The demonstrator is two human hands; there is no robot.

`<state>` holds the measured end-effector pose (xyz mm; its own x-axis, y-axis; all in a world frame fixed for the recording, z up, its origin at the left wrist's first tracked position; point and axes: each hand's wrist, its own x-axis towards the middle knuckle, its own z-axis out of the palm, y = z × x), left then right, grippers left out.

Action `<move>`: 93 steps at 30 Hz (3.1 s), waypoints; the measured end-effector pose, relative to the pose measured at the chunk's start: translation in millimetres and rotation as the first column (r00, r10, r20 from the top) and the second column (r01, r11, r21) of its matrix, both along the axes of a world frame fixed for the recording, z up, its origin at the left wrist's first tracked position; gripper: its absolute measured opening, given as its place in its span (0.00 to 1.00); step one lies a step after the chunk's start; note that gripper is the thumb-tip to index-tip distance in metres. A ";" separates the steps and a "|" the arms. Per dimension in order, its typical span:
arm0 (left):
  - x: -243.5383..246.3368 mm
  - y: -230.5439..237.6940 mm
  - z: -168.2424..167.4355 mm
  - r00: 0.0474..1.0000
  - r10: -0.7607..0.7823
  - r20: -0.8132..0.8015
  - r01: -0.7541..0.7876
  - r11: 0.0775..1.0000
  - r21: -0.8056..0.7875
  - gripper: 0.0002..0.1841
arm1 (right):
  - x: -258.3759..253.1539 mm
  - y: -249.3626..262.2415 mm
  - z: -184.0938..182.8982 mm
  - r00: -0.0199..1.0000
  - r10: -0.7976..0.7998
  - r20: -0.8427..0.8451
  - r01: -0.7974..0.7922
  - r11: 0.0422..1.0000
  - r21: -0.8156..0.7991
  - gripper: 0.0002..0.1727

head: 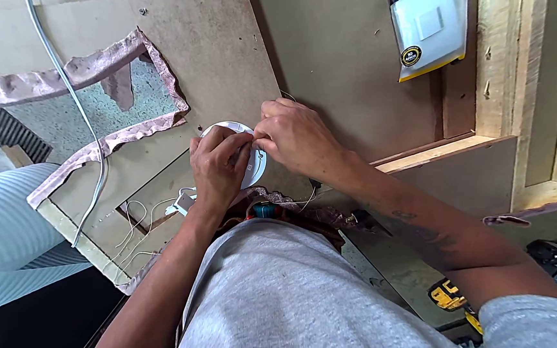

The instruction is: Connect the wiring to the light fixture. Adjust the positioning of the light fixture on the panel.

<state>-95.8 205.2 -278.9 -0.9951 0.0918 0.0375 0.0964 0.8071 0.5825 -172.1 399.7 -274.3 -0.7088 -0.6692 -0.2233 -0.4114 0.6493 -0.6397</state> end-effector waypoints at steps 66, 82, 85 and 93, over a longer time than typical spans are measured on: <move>30.9 -29.8 26.5 0.927 -0.354 0.121 0.266 0.852 0.451 0.09 | 71.9 9.6 70.0 0.914 0.114 0.388 0.162 0.776 -0.609 0.06; 31.1 -20.4 21.4 0.867 0.044 0.496 -0.489 0.267 0.831 0.23 | 83.3 -35.7 -11.7 0.914 -0.405 0.003 0.371 0.834 -0.409 0.09; 34.2 -19.3 23.0 0.872 0.103 0.478 -0.474 0.422 0.773 0.21 | 82.4 -36.1 -8.6 0.921 -0.388 -0.025 0.359 0.873 -0.332 0.09; 39.4 -32.9 36.9 0.898 0.031 0.439 -0.250 0.857 0.451 0.10 | 54.6 -39.4 -3.9 0.921 -0.390 -0.009 0.381 0.902 -0.202 0.13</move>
